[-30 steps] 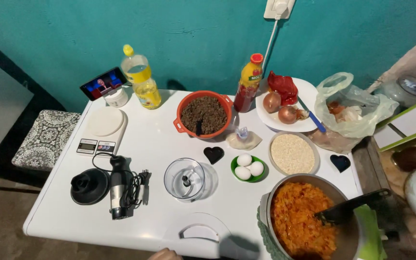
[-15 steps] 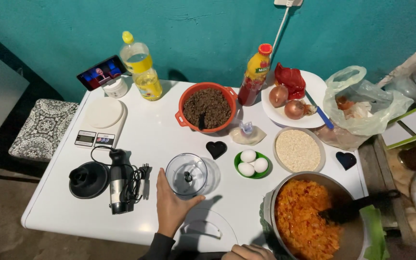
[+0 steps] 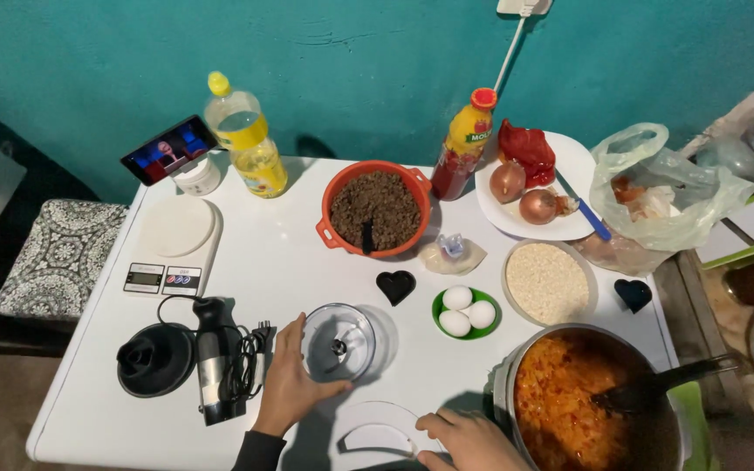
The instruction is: Transferring cooked ground meat from a bowl into a food processor container and then assembling a hand blender to process it.
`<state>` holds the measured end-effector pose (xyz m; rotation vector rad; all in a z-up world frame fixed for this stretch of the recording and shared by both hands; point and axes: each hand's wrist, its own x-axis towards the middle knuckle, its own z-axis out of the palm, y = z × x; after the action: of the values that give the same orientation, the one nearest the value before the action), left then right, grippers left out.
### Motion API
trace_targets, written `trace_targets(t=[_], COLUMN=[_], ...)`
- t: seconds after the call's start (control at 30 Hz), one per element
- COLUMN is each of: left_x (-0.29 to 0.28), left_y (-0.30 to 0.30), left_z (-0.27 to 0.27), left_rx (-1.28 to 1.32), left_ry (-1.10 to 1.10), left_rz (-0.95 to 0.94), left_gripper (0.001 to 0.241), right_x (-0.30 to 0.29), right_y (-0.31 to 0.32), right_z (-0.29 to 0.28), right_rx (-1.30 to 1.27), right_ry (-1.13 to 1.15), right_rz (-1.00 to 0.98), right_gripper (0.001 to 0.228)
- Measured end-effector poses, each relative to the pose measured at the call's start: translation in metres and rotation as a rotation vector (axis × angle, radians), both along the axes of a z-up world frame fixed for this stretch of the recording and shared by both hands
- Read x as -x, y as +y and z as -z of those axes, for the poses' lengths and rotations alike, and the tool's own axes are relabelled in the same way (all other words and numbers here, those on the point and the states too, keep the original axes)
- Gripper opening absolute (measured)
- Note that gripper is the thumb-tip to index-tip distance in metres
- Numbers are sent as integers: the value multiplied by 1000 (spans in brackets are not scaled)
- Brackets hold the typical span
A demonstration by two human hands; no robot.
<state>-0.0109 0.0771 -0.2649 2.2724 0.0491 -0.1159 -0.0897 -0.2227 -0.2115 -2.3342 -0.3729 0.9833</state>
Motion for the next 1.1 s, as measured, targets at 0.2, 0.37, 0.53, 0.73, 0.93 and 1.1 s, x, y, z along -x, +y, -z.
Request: trace_targets(t=[0.2,0.37,0.53,0.73,0.93,1.1], left_x=[-10,-9,-6,-4,-4,-8], left_y=[0,-17,-39,-72,-85,-62], left_z=[-13,-14,-20,-21,1,22], left_rx=[15,-26,58,103,122,470], left_ry=[35,-11,-25,39,-16,20], left_rz=[183,141,127,127,67,155], left_gripper=[165,151,148,149,152,161], right_x=[6,7,-21,-120,-212,-260], right_y=[-4,-10,-22,-13,49,65], right_z=[28,11,-14,-6,1,61], right_rx=[-3,27,-10,-216,-265,-84], right_ry=[90,12,-111,-320,-536,-892], right_rz=[48,37,94,324,315,28], right_gripper=[50,48,45,27,37,41])
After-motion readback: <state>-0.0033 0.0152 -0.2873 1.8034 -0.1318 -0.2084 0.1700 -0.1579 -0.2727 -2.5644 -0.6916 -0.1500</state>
